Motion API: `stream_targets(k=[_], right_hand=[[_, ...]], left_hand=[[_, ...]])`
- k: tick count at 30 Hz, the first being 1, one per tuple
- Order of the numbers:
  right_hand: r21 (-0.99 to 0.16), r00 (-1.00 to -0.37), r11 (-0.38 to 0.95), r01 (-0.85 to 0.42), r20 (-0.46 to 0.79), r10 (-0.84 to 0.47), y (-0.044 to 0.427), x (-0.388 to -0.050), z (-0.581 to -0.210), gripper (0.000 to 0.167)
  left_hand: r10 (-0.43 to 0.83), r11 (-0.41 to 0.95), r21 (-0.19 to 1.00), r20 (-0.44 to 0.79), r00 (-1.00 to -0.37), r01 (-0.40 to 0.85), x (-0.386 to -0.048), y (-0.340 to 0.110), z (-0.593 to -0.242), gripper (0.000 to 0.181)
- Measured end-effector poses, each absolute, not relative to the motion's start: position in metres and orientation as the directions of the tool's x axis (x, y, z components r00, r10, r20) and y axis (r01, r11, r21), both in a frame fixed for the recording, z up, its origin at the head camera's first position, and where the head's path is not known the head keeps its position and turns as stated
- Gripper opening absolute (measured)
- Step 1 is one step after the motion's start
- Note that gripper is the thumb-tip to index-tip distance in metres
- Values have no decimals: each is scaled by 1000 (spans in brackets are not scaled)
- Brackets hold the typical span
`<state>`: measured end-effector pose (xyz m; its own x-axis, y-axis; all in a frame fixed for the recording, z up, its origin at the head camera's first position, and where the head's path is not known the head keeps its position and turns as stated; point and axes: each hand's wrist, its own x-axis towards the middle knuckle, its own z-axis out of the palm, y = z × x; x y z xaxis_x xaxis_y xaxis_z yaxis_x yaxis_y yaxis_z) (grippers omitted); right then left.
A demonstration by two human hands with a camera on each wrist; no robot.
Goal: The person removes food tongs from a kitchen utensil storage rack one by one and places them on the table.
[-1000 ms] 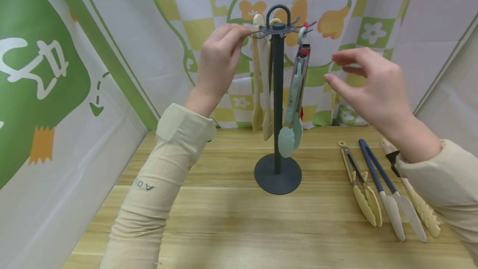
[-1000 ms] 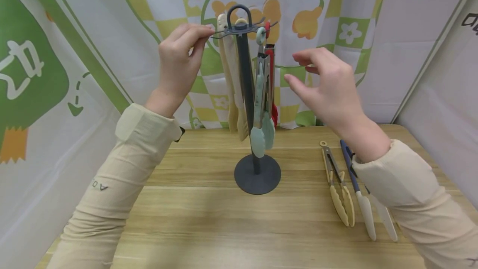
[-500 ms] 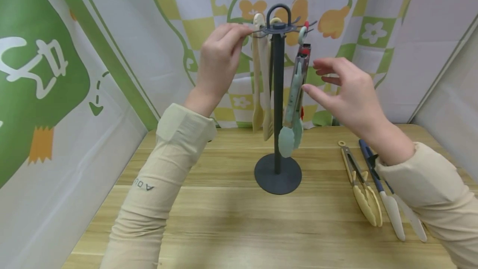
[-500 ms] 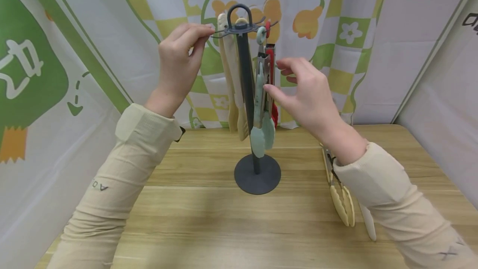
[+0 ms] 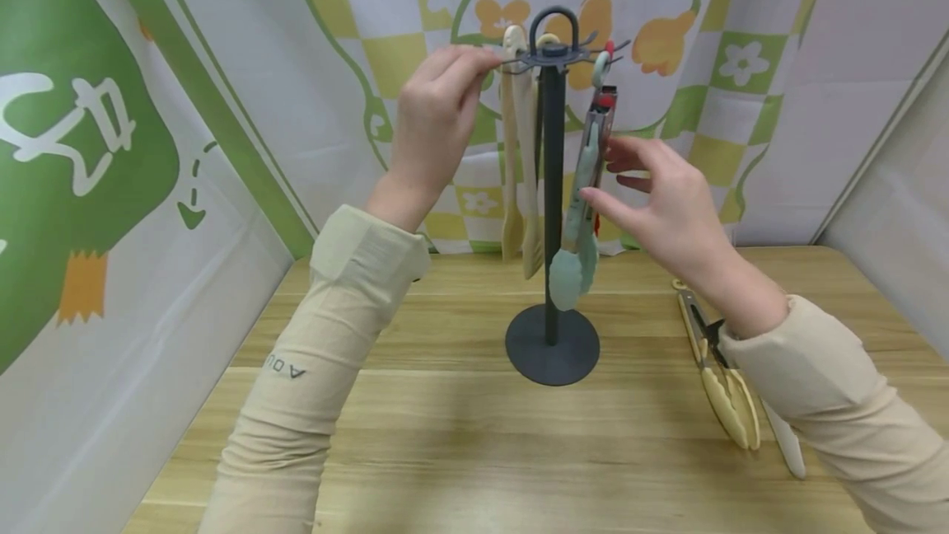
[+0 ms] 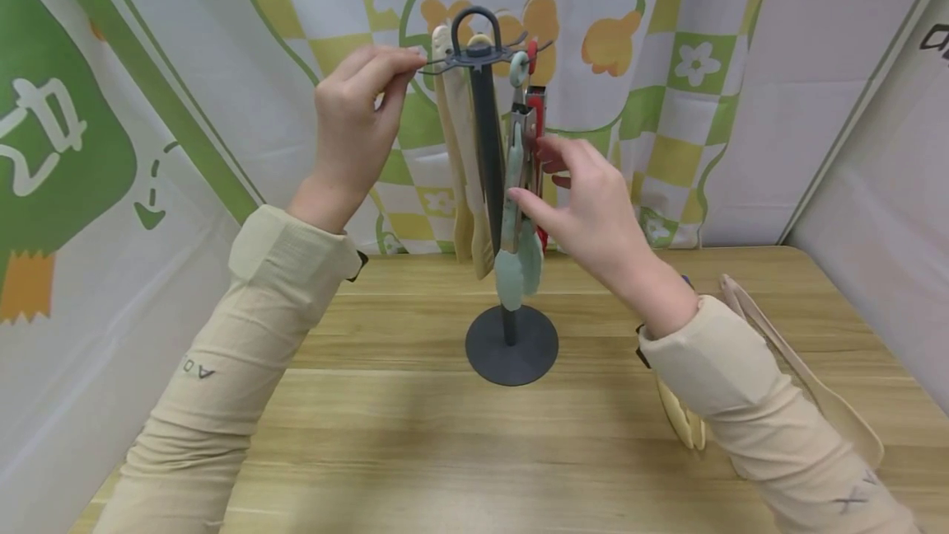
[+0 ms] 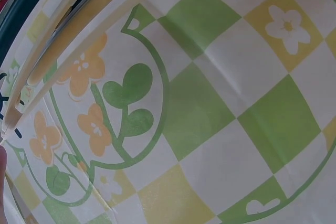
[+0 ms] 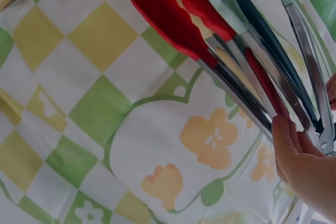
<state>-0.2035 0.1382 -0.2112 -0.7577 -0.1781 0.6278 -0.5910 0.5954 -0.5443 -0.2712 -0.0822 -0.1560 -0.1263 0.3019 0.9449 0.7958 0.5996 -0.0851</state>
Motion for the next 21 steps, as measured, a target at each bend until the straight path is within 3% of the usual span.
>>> stream_targets(k=[21], right_hand=[[-682,-842,520,-514,517,-153,130,-205,-248,57]], left_hand=[[297,595,-75,946,-131,800,-271,-82,-156,21]])
